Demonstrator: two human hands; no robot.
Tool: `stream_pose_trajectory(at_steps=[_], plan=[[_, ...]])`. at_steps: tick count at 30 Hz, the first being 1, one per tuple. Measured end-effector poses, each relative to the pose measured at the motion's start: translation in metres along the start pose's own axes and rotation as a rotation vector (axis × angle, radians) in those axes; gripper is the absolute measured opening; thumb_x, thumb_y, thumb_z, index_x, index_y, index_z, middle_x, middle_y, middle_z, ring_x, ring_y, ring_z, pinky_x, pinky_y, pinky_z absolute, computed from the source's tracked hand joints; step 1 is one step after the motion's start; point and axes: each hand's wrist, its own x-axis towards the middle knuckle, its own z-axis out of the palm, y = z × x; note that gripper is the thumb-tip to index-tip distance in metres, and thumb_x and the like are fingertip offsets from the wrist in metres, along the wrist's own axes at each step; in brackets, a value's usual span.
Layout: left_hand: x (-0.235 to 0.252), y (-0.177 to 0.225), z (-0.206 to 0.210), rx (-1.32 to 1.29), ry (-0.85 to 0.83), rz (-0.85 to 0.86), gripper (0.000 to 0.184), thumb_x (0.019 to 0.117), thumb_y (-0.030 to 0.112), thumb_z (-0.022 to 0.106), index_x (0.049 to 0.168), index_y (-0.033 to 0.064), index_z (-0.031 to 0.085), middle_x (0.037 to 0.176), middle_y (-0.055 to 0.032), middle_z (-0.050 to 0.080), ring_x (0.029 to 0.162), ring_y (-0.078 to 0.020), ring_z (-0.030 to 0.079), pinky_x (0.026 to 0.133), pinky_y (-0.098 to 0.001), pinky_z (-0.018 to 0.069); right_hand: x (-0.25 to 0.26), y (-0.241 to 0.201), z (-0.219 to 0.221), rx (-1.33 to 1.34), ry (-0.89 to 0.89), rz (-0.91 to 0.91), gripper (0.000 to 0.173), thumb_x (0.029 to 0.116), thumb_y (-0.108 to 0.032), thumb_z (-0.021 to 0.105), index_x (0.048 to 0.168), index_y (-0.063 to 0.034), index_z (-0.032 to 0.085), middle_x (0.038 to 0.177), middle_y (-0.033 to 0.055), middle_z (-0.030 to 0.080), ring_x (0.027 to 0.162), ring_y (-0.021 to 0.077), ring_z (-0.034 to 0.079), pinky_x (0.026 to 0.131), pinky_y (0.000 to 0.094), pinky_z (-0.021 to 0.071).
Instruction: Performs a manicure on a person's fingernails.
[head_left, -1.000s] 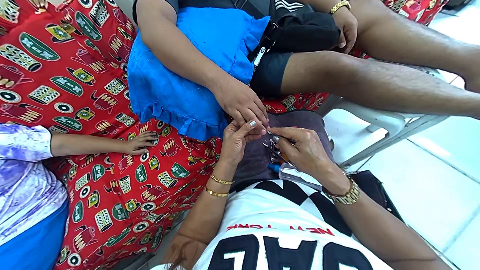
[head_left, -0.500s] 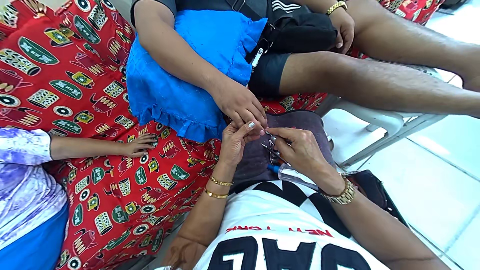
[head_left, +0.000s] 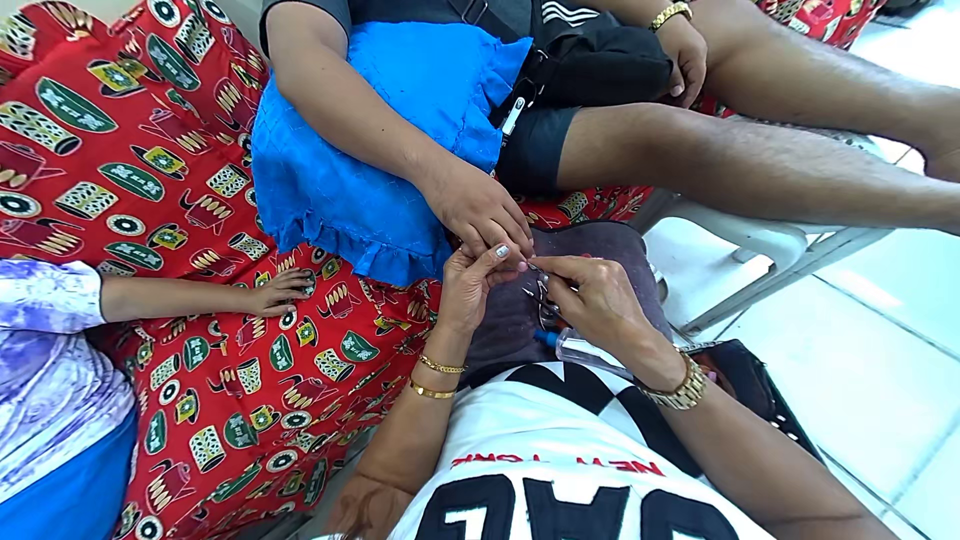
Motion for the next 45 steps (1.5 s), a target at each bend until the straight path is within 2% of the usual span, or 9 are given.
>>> stream_pose_trajectory(at_steps=[3, 15, 17, 20, 25, 28, 32, 38, 45], plan=[[0.000, 0.000, 0.001, 0.007, 0.004, 0.008, 0.011, 0.0992, 0.002, 0.060, 0.098, 0.0063, 0.070, 0.091, -0.0099, 0.077, 0.075, -0.0148, 0.075, 0.069, -0.0271, 0.0630, 0.000, 0.001, 0.001, -0.023, 0.012, -0.027, 0.031, 0.0922, -0.001, 0.053, 0.109, -0.0013, 0.078, 0.095, 0.0147, 0.077, 0.082, 0.0270, 0.074, 0.072, 0.0450, 0.0569], [0.000, 0.000, 0.001, 0.019, 0.015, 0.021, 0.009, 0.0983, 0.002, 0.062, 0.097, 0.0068, 0.070, 0.090, -0.0091, 0.077, 0.074, -0.0141, 0.075, 0.069, -0.0267, 0.0630, 0.001, 0.004, 0.006, -0.011, 0.053, -0.058, 0.029, 0.0909, -0.001, 0.054, 0.105, -0.0006, 0.079, 0.091, 0.0144, 0.076, 0.078, 0.0251, 0.073, 0.070, 0.0413, 0.0569], [0.000, -0.001, 0.000, 0.001, 0.000, 0.020, 0.009, 0.0986, 0.003, 0.062, 0.097, 0.0064, 0.070, 0.089, -0.0097, 0.076, 0.074, -0.0151, 0.075, 0.070, -0.0275, 0.0634, 0.001, 0.006, 0.005, 0.040, 0.043, -0.032, 0.029, 0.0918, -0.001, 0.054, 0.106, -0.0014, 0.079, 0.089, 0.0128, 0.076, 0.072, 0.0199, 0.070, 0.067, 0.0359, 0.0565], [-0.001, -0.001, -0.001, -0.011, -0.014, 0.014, 0.010, 0.0992, 0.003, 0.061, 0.097, 0.0067, 0.070, 0.090, -0.0098, 0.077, 0.074, -0.0148, 0.075, 0.070, -0.0273, 0.0633, 0.003, 0.005, -0.001, 0.144, -0.023, 0.079, 0.026, 0.0966, -0.003, 0.055, 0.109, -0.0041, 0.078, 0.080, 0.0070, 0.072, 0.058, 0.0087, 0.061, 0.056, 0.0263, 0.0523], [-0.001, 0.000, 0.000, -0.019, -0.006, 0.004, 0.011, 0.0995, 0.002, 0.060, 0.097, 0.0063, 0.070, 0.089, -0.0105, 0.076, 0.074, -0.0151, 0.075, 0.070, -0.0276, 0.0634, 0.002, 0.004, -0.007, 0.234, -0.066, 0.164, 0.024, 0.0991, -0.005, 0.056, 0.111, -0.0049, 0.077, 0.070, 0.0016, 0.068, 0.053, 0.0027, 0.058, 0.053, 0.0205, 0.0504], [-0.001, 0.000, 0.001, -0.018, -0.007, 0.003, 0.011, 0.0999, 0.003, 0.059, 0.097, 0.0065, 0.069, 0.089, -0.0106, 0.076, 0.074, -0.0156, 0.075, 0.070, -0.0275, 0.0633, 0.001, 0.003, -0.007, 0.202, -0.051, 0.136, 0.026, 0.0982, -0.005, 0.055, 0.112, -0.0050, 0.077, 0.078, 0.0032, 0.072, 0.059, 0.0047, 0.062, 0.058, 0.0225, 0.0531], [-0.001, -0.001, 0.003, -0.019, 0.007, 0.008, 0.011, 0.0996, 0.002, 0.060, 0.098, 0.0062, 0.069, 0.089, -0.0107, 0.076, 0.074, -0.0157, 0.075, 0.070, -0.0278, 0.0634, -0.001, 0.001, -0.007, 0.136, -0.020, 0.092, 0.028, 0.0965, -0.004, 0.055, 0.112, -0.0045, 0.078, 0.092, 0.0086, 0.076, 0.070, 0.0122, 0.069, 0.067, 0.0302, 0.0584], [-0.001, 0.000, 0.006, 0.000, 0.034, 0.002, 0.010, 0.0993, 0.003, 0.061, 0.099, 0.0071, 0.070, 0.090, -0.0091, 0.077, 0.075, -0.0151, 0.076, 0.071, -0.0278, 0.0635, -0.002, 0.002, -0.002, -0.030, 0.042, -0.027, 0.031, 0.0914, -0.002, 0.054, 0.110, -0.0044, 0.079, 0.093, 0.0126, 0.077, 0.080, 0.0246, 0.073, 0.070, 0.0427, 0.0563], [-0.001, -0.001, 0.006, -0.002, 0.045, 0.005, 0.010, 0.0988, 0.002, 0.061, 0.098, 0.0068, 0.070, 0.089, -0.0089, 0.077, 0.074, -0.0146, 0.075, 0.070, -0.0275, 0.0634, -0.001, 0.002, -0.003, -0.048, 0.032, -0.022, 0.032, 0.0911, -0.002, 0.053, 0.110, -0.0050, 0.080, 0.094, 0.0125, 0.077, 0.081, 0.0251, 0.073, 0.070, 0.0441, 0.0552]])
